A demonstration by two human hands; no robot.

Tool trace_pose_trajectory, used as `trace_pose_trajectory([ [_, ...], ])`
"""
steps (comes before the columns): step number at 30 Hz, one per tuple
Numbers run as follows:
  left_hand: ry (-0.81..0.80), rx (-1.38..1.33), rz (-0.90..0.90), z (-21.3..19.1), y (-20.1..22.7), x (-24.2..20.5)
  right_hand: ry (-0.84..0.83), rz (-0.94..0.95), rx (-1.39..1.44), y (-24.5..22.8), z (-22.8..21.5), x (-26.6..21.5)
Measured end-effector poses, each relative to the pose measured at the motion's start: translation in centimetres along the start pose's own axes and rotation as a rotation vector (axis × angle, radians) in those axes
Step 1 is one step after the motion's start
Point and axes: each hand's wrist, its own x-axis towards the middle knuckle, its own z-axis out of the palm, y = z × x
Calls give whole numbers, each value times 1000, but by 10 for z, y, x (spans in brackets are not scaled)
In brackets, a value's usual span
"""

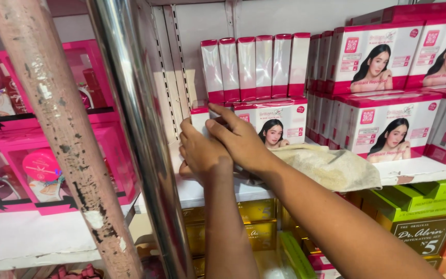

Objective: The person uses a cloth to wipe the surfaces of several pink and white product boxes on a store shelf. They pick up each box, wipe it thoroughly, and place it back in its position on the shelf.

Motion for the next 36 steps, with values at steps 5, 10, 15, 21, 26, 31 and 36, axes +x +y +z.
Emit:
trace_pose_trajectory([
  [5,-106,86,-6,-7,-4,1,-2,-84,-118,-9,4,-11],
  [10,-279,23,-1,-32,3,-8,25,-273,-323,-30,1,-20],
  [15,-288,56,105,-27,-2,-10,63,-356,-665,-51,-5,-22],
  [21,70,184,432,-3,-30,-13,109,-655,-1000,-48,-9,-17],
  [26,-55,299,280,-33,9,-24,131,-674,-1042,-35,-6,-10],
  [31,-108,289,265,-29,4,-21,84,-661,-1043,-33,-4,-4],
  [36,-211,209,263,-30,5,-17,-25,-704,-966,-32,-6,1],
])
